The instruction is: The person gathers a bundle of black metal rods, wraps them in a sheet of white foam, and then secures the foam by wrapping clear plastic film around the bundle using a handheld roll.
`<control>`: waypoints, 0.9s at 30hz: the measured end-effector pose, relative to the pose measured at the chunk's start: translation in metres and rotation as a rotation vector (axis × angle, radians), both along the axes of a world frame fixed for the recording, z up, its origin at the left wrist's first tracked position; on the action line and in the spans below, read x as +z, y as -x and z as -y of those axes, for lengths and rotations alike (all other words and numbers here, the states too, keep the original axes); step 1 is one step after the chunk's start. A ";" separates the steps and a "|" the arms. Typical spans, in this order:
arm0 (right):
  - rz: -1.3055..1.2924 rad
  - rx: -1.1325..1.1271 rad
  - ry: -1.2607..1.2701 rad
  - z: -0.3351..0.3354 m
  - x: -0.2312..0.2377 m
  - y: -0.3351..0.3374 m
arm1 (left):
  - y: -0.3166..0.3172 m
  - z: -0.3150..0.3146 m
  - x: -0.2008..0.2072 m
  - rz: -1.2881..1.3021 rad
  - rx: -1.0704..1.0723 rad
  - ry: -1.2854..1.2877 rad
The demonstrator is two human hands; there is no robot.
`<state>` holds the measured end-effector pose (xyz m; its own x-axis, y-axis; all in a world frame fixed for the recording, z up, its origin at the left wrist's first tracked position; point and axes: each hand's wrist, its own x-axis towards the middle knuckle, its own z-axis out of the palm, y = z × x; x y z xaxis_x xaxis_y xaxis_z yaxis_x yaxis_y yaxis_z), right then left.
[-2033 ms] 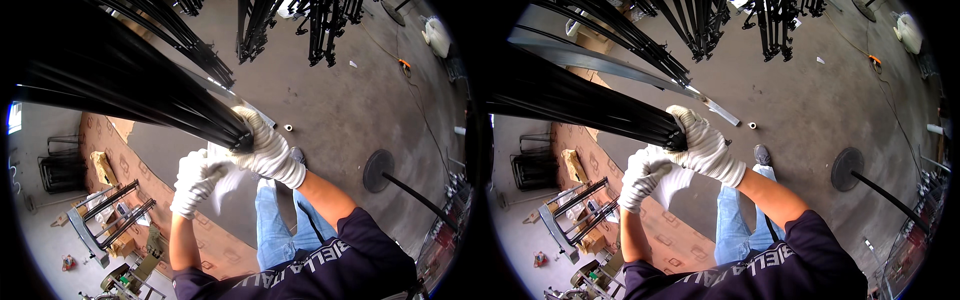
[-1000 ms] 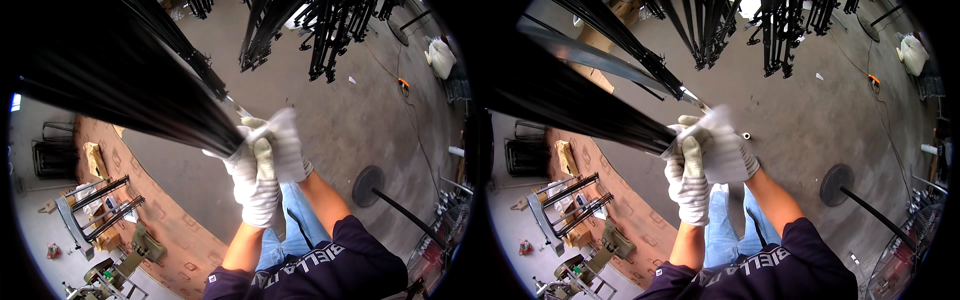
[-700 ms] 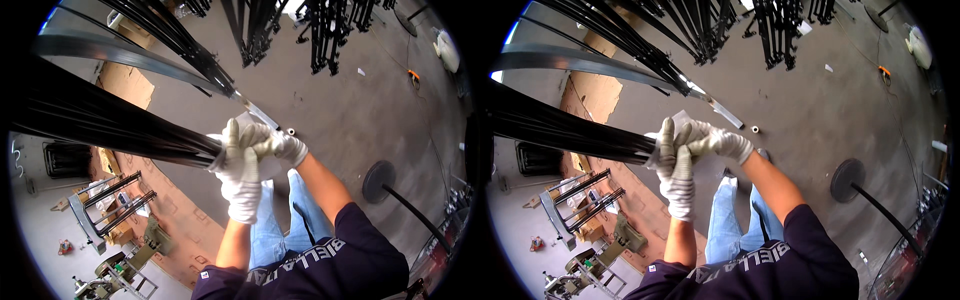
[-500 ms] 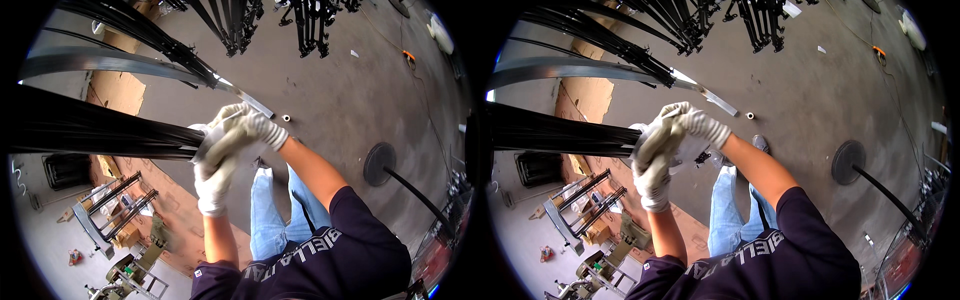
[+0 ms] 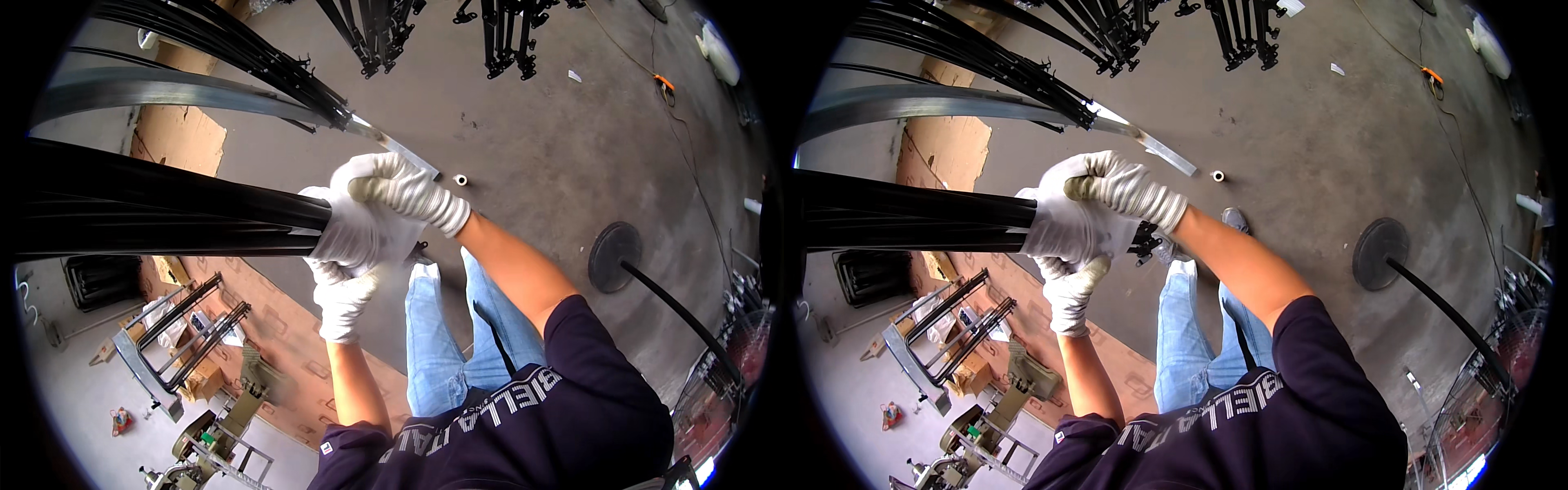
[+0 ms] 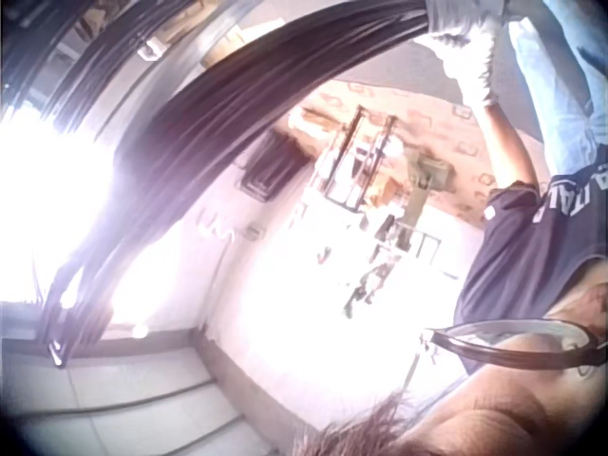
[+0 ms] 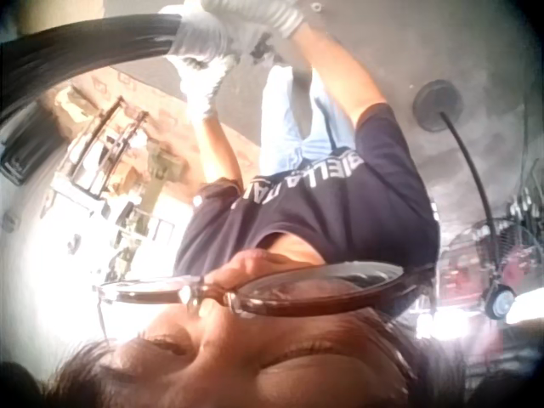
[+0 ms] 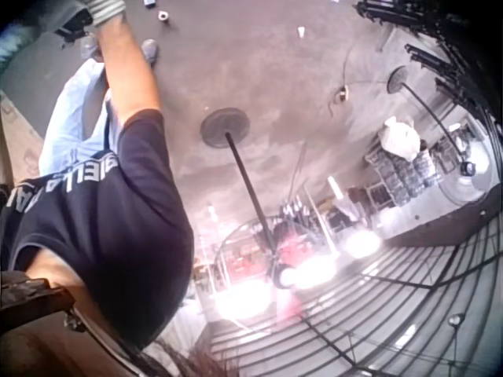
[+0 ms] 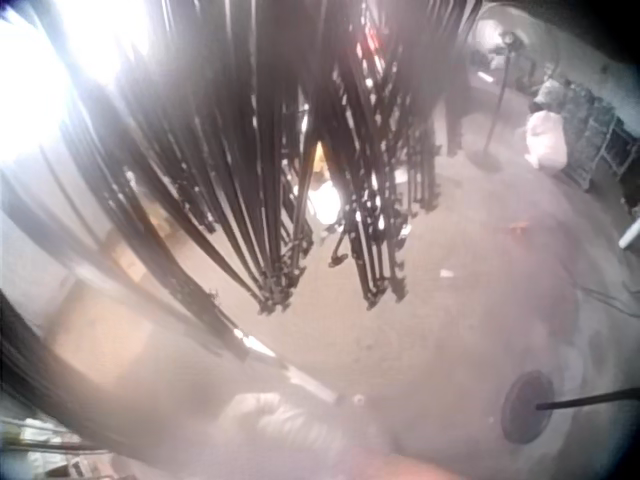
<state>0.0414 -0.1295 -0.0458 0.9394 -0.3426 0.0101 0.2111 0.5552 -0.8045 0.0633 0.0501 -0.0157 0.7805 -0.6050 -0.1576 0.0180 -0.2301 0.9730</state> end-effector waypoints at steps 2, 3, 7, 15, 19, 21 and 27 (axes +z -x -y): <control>-0.145 -0.107 0.622 0.007 0.017 0.008 | 0.002 0.004 0.001 -0.093 0.018 0.017; -0.215 -0.159 0.931 0.009 0.025 0.012 | 0.003 0.006 0.002 -0.138 0.029 0.023; -0.402 -0.413 1.155 0.007 0.047 0.036 | 0.002 0.021 0.007 -0.151 0.083 0.043; -0.329 -0.548 1.154 0.014 0.039 0.046 | -0.050 0.042 0.014 -0.024 -0.433 0.242; -0.397 -0.489 1.198 0.016 0.036 0.039 | -0.068 0.068 0.008 0.797 -0.421 -0.186; -0.365 -0.561 1.160 0.019 0.034 0.042 | -0.069 0.084 0.016 1.335 -0.563 -0.257; -0.110 -0.258 0.916 0.028 0.070 0.094 | -0.060 0.074 0.003 -0.289 -0.387 0.282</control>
<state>-0.0529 -0.1575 0.0246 0.8476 -0.4423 0.2933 0.1361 -0.3530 -0.9257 0.1237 -0.0242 -0.0126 0.4418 -0.8887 -0.1227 0.2591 -0.0046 0.9659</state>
